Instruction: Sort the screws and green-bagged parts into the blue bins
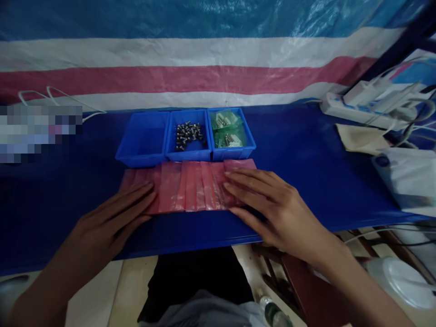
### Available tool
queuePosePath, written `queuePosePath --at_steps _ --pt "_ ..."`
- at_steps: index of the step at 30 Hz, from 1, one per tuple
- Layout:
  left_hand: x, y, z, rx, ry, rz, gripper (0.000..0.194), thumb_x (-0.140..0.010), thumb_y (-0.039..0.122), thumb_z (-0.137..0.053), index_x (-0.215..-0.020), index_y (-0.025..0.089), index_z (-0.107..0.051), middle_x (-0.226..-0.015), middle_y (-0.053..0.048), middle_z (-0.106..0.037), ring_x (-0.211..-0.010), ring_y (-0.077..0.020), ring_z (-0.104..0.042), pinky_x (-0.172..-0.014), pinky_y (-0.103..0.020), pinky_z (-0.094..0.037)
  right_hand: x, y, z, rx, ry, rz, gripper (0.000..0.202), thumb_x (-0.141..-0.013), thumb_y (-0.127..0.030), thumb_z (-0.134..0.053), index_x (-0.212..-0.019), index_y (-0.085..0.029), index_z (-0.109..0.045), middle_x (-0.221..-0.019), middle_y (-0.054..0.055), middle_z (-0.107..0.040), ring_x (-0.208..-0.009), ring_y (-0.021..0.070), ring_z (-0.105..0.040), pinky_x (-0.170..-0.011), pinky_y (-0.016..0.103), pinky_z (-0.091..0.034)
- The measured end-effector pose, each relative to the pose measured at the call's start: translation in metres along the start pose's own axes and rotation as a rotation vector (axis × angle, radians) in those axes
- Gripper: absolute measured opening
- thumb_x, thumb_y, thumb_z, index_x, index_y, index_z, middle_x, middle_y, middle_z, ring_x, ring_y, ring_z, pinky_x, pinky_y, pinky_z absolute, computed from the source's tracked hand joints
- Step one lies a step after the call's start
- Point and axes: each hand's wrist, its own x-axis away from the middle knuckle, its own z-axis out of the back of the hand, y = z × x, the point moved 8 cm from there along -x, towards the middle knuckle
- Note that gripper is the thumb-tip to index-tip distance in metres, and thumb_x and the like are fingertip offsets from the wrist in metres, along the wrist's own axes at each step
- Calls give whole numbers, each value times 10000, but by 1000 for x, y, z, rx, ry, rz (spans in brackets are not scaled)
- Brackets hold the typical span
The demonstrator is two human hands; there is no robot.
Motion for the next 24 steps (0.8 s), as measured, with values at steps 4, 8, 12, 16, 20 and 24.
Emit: queuePosePath --at_steps 4,8,12,16,20,24 --pt "-15 9 -1 -54 38 -35 534 -1055 219 -659 -1562 168 -499 -1541 -139 -617 -1504 -325 -525 -1219 -545 -541 15 8 -15 81 -93 59 379 -1096 -200 -509 -1433 -90 -643 -1502 180 -658 -1398 322 -647 -1115 553 -610" --pt "-38 29 -9 -89 41 -97 362 -1064 224 -640 -1404 103 -617 -1518 -172 -630 -1449 -329 -585 -1145 -523 -605 6 1 -24 124 -27 69 367 -1096 -235 -533 -1394 -72 -671 -1465 183 -684 -1334 348 -691 -1056 556 -644" --pt "-50 34 -15 -129 102 -66 283 -1058 216 -642 -1311 91 -669 -1361 -153 -739 -1297 -314 -699 -1021 -470 -675 -5 -8 -22 179 46 82 385 -1062 -350 -636 -1278 -44 -725 -1344 198 -755 -1206 375 -755 -916 541 -695" --pt "-46 31 -13 -109 79 -59 360 -1068 266 -635 -1383 92 -626 -1407 -158 -712 -1347 -317 -666 -1077 -485 -646 -14 -16 -21 188 58 106 269 -1052 -233 -639 -1197 -37 -755 -1294 177 -782 -1150 340 -781 -896 480 -702" --pt "-30 14 -7 -63 -5 -9 488 -1081 273 -607 -1549 175 -511 -1553 -118 -611 -1497 -331 -530 -1204 -580 -545 -17 -17 -23 189 11 124 268 -1055 -194 -614 -1215 -35 -757 -1290 168 -785 -1136 333 -787 -902 479 -700" --pt "-22 -1 -8 25 -57 42 493 -1109 300 -544 -1594 252 -471 -1591 -76 -581 -1506 -284 -525 -1225 -521 -543 -20 -15 -23 185 -42 146 288 -1061 -191 -594 -1246 -31 -746 -1283 172 -787 -1134 329 -788 -916 478 -696"
